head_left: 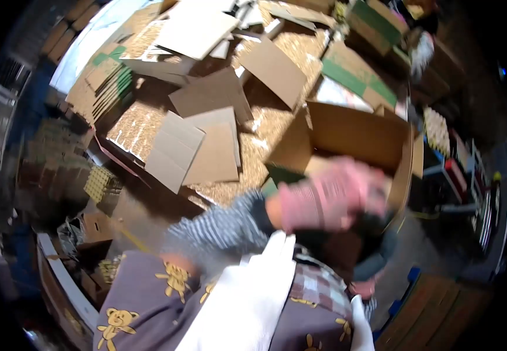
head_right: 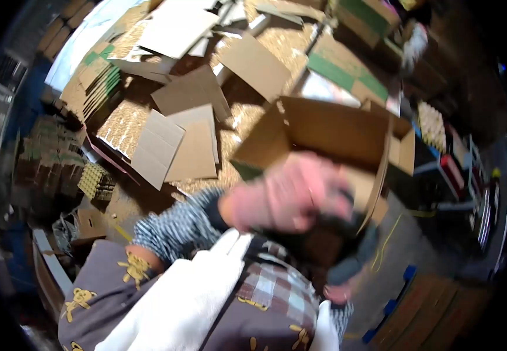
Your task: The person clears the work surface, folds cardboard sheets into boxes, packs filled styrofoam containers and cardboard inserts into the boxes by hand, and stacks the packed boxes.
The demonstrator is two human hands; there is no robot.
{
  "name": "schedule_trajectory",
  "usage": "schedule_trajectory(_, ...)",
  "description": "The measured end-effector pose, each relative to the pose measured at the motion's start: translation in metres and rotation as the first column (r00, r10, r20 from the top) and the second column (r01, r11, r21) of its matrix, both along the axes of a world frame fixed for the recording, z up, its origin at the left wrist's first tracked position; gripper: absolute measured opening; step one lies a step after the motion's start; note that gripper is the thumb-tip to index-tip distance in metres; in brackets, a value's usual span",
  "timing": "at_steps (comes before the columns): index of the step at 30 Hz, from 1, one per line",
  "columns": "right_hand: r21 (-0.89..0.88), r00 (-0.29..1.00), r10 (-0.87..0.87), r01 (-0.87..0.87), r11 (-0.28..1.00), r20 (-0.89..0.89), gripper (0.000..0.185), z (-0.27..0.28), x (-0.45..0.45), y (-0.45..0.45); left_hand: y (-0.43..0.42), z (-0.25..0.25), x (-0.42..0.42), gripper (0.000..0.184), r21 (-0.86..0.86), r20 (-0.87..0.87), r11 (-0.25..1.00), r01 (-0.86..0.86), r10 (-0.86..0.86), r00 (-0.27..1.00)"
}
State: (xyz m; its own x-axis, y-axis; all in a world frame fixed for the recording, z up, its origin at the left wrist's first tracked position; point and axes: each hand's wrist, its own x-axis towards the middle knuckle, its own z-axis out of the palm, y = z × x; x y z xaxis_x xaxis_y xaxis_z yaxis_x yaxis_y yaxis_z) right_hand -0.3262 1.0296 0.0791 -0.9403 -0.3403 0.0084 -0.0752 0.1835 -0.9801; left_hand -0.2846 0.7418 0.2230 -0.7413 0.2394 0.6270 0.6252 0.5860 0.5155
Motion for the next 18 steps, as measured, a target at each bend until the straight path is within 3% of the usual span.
schedule_trajectory(2, 0.044, 0.996, -0.055, 0.052, 0.998, 0.068, 0.075, 0.049, -0.026, -0.026, 0.052, -0.075, 0.002, 0.021, -0.192, 0.180, 0.958, 0.213, -0.179, 0.967)
schedule_trajectory(4, 0.142, 0.971, -0.149, 0.123, 0.982, 0.187, 0.074, 0.086, -0.023, -0.034, 0.093, -0.065, 0.021, 0.021, -0.511, 0.404, 0.781, 0.358, -0.150, 0.903)
schedule_trajectory(5, 0.243, 0.997, -0.077, 0.080, 0.967, -0.020, 0.071, 0.068, -0.026, -0.027, 0.080, -0.064, 0.026, 0.025, -0.220, 0.263, 0.929, 0.297, -0.237, 0.935)
schedule_trajectory(6, 0.344, 0.974, -0.008, 0.088, 0.935, -0.228, 0.069, 0.049, -0.029, -0.020, 0.046, -0.052, 0.034, 0.029, 0.102, 0.087, 0.963, 0.251, -0.260, 0.962)
schedule_trajectory(7, 0.435, 0.971, 0.034, 0.074, 0.898, -0.236, 0.067, 0.062, -0.027, -0.030, -0.002, -0.034, 0.055, 0.043, 0.085, -0.020, 0.993, -0.079, 0.081, 0.996)
schedule_trajectory(8, 0.513, 0.968, 0.075, 0.061, 0.856, -0.240, 0.066, 0.072, -0.025, -0.044, -0.044, -0.060, 0.076, 0.056, 0.040, -0.018, 0.919, -0.392, 0.393, 0.919)
schedule_trajectory(9, 0.469, 0.973, 0.036, 0.078, 0.880, -0.229, 0.065, 0.071, -0.024, -0.050, -0.080, -0.087, 0.116, 0.084, -0.241, 0.258, 0.604, -0.760, 0.794, 0.550)
schedule_trajectory(10, 0.423, 0.976, -0.002, 0.096, 0.901, -0.217, 0.064, 0.070, -0.024, -0.057, -0.111, -0.108, 0.141, 0.119, -0.576, 0.320, 0.355, -0.736, 0.927, 0.197)
schedule_trajectory(11, 0.443, 0.994, -0.059, 0.092, 0.892, -0.088, 0.063, 0.084, -0.020, -0.066, -0.141, -0.151, 0.161, 0.141, -0.826, 0.327, 0.195, -0.528, 0.930, -0.169)
schedule_trajectory(12, 0.456, 0.992, -0.037, 0.087, 0.886, -0.118, 0.061, 0.084, -0.020, -0.067, -0.167, -0.187, 0.180, 0.140, -0.859, 0.414, 0.235, -0.455, 0.842, -0.345)
schedule_trajectory(13, 0.470, 0.989, -0.014, 0.083, 0.879, -0.149, 0.060, 0.083, -0.019, -0.068, -0.181, -0.209, 0.194, 0.124, -0.810, 0.470, 0.258, -0.526, 0.822, -0.321)
schedule_trajectory(14, 0.478, 0.987, -0.021, 0.095, 0.873, -0.156, 0.060, 0.081, -0.021, -0.068, -0.195, -0.215, 0.194, 0.124, -0.804, 0.480, 0.270, -0.530, 0.820, -0.310)
schedule_trajectory(16, 0.488, 0.973, 0.048, 0.070, 0.870, -0.226, 0.058, 0.083, -0.028, -0.068, -0.214, -0.216, 0.190, 0.092, -0.690, 0.354, 0.346, -0.636, 0.927, 0.120)
schedule_trajectory(17, 0.548, 0.949, 0.103, 0.082, 0.833, -0.299, 0.057, 0.075, -0.035, -0.060, -0.218, -0.210, 0.185, 0.065, -0.693, 0.303, 0.339, -0.637, 0.938, 0.170)
schedule_trajectory(18, 0.550, 0.945, 0.116, 0.076, 0.832, -0.305, 0.057, 0.078, -0.033, -0.063, -0.234, -0.214, 0.186, 0.065, -0.687, 0.305, 0.333, -0.646, 0.939, 0.160)
